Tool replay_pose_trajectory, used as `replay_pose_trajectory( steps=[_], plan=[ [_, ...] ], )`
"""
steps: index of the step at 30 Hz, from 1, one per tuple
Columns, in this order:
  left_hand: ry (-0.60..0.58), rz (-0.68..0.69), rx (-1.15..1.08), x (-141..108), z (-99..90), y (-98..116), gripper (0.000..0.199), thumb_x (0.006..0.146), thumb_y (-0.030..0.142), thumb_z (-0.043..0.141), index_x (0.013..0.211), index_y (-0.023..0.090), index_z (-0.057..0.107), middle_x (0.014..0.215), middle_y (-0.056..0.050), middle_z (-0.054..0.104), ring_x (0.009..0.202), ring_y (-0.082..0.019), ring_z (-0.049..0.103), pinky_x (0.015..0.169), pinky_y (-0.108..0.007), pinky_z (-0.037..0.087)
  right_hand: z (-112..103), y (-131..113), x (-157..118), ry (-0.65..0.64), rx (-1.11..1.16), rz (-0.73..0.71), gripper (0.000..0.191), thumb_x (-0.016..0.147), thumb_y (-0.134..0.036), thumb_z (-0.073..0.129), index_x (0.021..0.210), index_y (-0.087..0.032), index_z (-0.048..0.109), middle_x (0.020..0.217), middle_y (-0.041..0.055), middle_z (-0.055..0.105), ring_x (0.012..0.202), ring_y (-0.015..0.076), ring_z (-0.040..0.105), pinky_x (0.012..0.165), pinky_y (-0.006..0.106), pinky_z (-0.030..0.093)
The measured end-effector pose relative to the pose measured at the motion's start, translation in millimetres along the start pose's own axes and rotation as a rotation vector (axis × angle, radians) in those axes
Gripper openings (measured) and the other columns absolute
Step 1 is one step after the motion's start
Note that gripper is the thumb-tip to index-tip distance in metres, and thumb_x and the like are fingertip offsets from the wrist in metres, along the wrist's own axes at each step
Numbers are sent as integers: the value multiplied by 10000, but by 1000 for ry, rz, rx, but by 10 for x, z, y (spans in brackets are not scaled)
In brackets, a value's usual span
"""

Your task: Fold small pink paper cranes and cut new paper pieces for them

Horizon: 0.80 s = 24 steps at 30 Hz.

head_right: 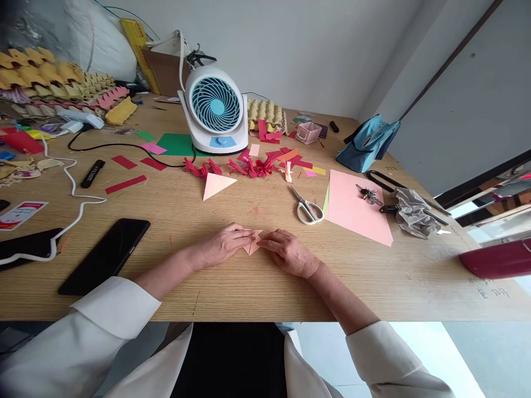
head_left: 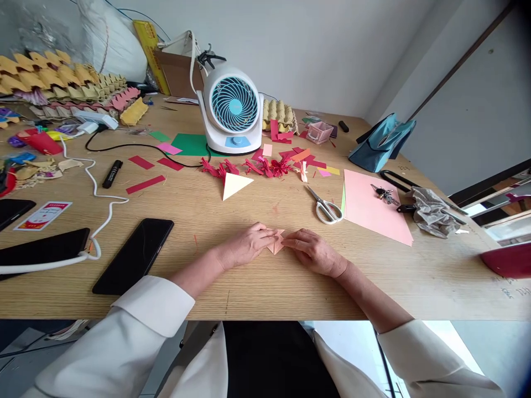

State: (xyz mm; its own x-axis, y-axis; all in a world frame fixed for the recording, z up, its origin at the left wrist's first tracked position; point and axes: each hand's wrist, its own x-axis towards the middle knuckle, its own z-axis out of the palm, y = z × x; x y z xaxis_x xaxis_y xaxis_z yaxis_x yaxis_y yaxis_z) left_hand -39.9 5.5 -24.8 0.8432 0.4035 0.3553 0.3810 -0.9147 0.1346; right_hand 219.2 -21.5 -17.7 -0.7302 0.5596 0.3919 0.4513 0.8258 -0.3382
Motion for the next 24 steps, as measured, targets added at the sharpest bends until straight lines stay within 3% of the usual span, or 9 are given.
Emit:
replay_pose_trajectory(
  steps=[4, 9, 14, 19, 24],
  plan=[
    [-22, 29, 40, 28, -24, 30, 403, 929, 40, 420, 1299, 126, 555, 1385, -134, 585, 1192, -197, 580, 971, -377, 460, 15, 9, -11, 112, 78, 84, 262, 950, -93, 444, 1115, -178, 628, 939, 90, 686, 860, 195, 618, 773, 369, 534],
    [-60, 59, 171, 65, -68, 153, 316, 979, 166, 461, 1269, 120, 577, 1388, -136, 579, 1234, -227, 560, 976, -386, 429, 33, -12, -26, 151, 120, 146, 211, 967, -122, 454, 1076, -183, 625, 902, 69, 677, 833, 178, 612, 772, 349, 525],
    [-38, -41, 175, 49, -55, 254, 386, 956, 284, 553, 1305, 119, 558, 1398, -136, 567, 1246, -235, 521, 1032, -381, 398, 50, -10, -18, 175, 89, 161, 189, 974, -157, 469, 1067, -185, 632, 892, 69, 671, 818, 181, 610, 759, 347, 519],
    [-68, -56, 137, 40, -21, 292, 524, 906, 310, 630, 1371, 113, 489, 1404, -166, 550, 1288, -270, 480, 1043, -423, 390, 65, 7, -7, 190, 73, 165, 201, 968, -151, 468, 1066, -183, 641, 909, 78, 676, 834, 186, 619, 763, 342, 520],
    [-90, -167, 112, 62, -3, 381, 558, 871, 399, 665, 1349, 150, 522, 1419, -123, 533, 1242, -295, 466, 1050, -451, 392, 70, 17, -9, 195, 82, 177, 207, 964, -149, 465, 1059, -186, 645, 908, 77, 676, 827, 186, 614, 759, 336, 514]
  ],
)
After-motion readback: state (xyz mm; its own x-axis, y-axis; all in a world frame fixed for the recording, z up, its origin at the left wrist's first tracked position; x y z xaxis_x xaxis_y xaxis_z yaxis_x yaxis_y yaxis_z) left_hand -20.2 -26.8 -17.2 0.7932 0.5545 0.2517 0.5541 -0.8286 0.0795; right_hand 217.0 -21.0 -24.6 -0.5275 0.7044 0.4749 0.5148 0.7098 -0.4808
